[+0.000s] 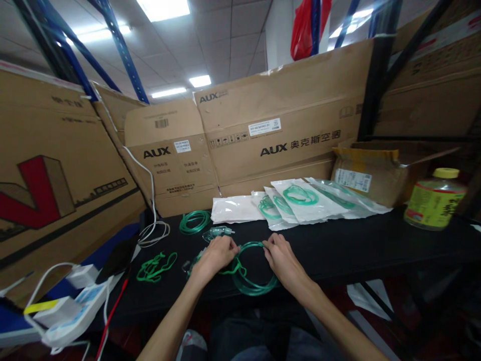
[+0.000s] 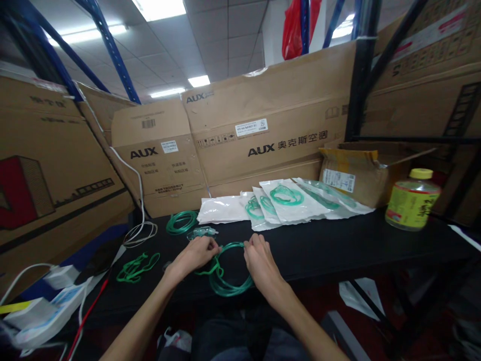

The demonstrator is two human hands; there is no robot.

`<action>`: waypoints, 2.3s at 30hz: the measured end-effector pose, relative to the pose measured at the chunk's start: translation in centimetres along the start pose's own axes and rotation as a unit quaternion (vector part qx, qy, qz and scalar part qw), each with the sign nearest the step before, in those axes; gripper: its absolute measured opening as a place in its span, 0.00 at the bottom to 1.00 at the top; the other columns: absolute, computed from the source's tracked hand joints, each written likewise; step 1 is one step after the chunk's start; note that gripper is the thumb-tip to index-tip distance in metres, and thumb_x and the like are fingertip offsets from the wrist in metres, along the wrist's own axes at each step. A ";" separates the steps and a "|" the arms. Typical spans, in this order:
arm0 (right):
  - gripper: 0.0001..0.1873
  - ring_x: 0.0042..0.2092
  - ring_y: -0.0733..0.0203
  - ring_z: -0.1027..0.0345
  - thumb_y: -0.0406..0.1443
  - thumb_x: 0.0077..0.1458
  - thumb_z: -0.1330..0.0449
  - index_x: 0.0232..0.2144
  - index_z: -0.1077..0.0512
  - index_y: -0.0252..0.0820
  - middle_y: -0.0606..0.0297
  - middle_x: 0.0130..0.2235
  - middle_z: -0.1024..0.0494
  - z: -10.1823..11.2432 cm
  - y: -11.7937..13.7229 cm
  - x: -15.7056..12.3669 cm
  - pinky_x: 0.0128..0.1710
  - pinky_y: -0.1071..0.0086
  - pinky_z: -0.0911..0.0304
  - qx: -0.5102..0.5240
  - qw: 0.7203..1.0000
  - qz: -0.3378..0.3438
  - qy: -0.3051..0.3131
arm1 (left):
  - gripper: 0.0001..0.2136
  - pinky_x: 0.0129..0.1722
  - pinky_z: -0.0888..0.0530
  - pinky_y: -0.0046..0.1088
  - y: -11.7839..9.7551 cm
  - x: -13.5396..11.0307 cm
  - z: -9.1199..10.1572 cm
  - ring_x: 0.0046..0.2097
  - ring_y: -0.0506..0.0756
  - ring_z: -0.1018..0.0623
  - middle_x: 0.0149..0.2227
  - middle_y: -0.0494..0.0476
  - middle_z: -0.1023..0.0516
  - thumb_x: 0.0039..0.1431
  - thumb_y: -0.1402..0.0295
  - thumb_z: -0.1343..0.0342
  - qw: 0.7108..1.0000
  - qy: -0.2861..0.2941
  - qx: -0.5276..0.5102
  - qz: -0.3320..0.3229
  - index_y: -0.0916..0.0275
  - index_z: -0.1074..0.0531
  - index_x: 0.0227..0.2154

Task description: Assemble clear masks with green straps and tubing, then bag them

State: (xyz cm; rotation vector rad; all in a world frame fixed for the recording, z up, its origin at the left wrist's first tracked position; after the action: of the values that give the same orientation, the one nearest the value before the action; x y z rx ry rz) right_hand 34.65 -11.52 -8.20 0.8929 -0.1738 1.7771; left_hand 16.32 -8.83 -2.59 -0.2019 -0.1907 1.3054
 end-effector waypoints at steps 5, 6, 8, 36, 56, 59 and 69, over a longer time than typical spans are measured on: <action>0.10 0.41 0.51 0.30 0.30 0.63 0.43 0.40 0.21 0.42 0.56 0.40 0.22 0.9 0.0 0.0 0.40 0.61 0.36 0.022 1.000 -0.012 0.010 | 0.10 0.43 0.28 0.33 -0.8 1.3 -0.6 0.42 0.62 0.18 0.37 0.62 0.16 0.64 0.64 0.44 0.999 -0.022 -0.036 -0.023 0.62 0.20 0.34; 0.11 0.42 0.51 0.29 0.30 0.63 0.43 0.41 0.21 0.42 0.56 0.40 0.21 1.0 0.0 0.0 0.40 0.60 0.35 0.026 1.000 -0.015 0.010 | 0.10 0.43 0.28 0.33 -1.0 1.5 -0.6 0.42 0.61 0.18 0.37 0.63 0.16 0.64 0.64 0.44 0.999 -0.024 -0.041 -0.026 0.63 0.20 0.34; 0.12 0.44 0.49 0.28 0.30 0.63 0.43 0.44 0.20 0.43 0.55 0.43 0.19 1.1 0.1 0.0 0.42 0.59 0.34 0.035 0.999 -0.020 0.007 | 0.10 0.43 0.29 0.33 -1.3 1.8 -0.7 0.42 0.61 0.18 0.37 0.63 0.16 0.65 0.65 0.44 0.998 -0.030 -0.047 -0.033 0.63 0.21 0.34; 0.11 0.44 0.49 0.18 0.37 0.55 0.35 0.40 0.15 0.44 0.58 0.42 0.13 2.3 -0.4 3.0 0.48 0.60 0.27 0.363 0.926 -0.086 0.056 | 0.05 0.40 0.26 0.26 -4.5 0.4 -1.0 0.39 0.54 0.19 0.35 0.51 0.20 0.63 0.68 0.42 0.951 -0.081 -0.215 -0.205 0.59 0.30 0.41; 0.22 0.14 0.63 0.38 0.41 0.59 0.41 0.50 0.19 0.35 0.66 0.16 0.24 1.6 -3.5 2.9 0.17 0.71 0.40 0.324 0.927 -0.186 0.040 | 0.15 0.46 0.28 0.31 -2.6 -4.1 1.3 0.46 0.59 0.18 0.44 0.58 0.17 0.74 0.61 0.56 0.979 -0.135 -0.079 -0.128 0.58 0.25 0.43; 0.19 0.20 0.58 0.29 0.39 0.59 0.40 0.48 0.18 0.36 0.57 0.29 0.15 2.4 -3.9 3.5 0.27 0.65 0.30 0.290 0.946 -0.148 0.010 | 0.20 0.40 0.30 0.29 -1.6 -4.7 1.5 0.37 0.57 0.18 0.34 0.56 0.17 0.74 0.58 0.57 0.983 -0.127 -0.082 -0.100 0.58 0.24 0.33; 0.14 0.44 0.46 0.19 0.32 0.60 0.40 0.45 0.17 0.40 0.52 0.43 0.14 2.7 -3.3 3.6 0.49 0.57 0.27 0.222 0.972 -0.068 -0.027 | 0.19 0.42 0.31 0.33 -0.8 -4.6 2.0 0.38 0.58 0.23 0.33 0.57 0.21 0.72 0.55 0.53 0.975 -0.179 -0.040 -0.128 0.60 0.24 0.33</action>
State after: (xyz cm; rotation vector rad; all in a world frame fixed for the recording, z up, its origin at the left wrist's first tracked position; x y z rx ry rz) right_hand 38.32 -8.89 -5.00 1.2400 0.2581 1.6905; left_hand 15.38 -13.41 -0.62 -0.0066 -0.5601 1.0696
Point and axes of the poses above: each hand's wrist, its own x-axis towards the middle knuckle, its own z-axis out of the back of the hand, y = z × x, the point moved 7 cm from there along x, towards the middle knuckle
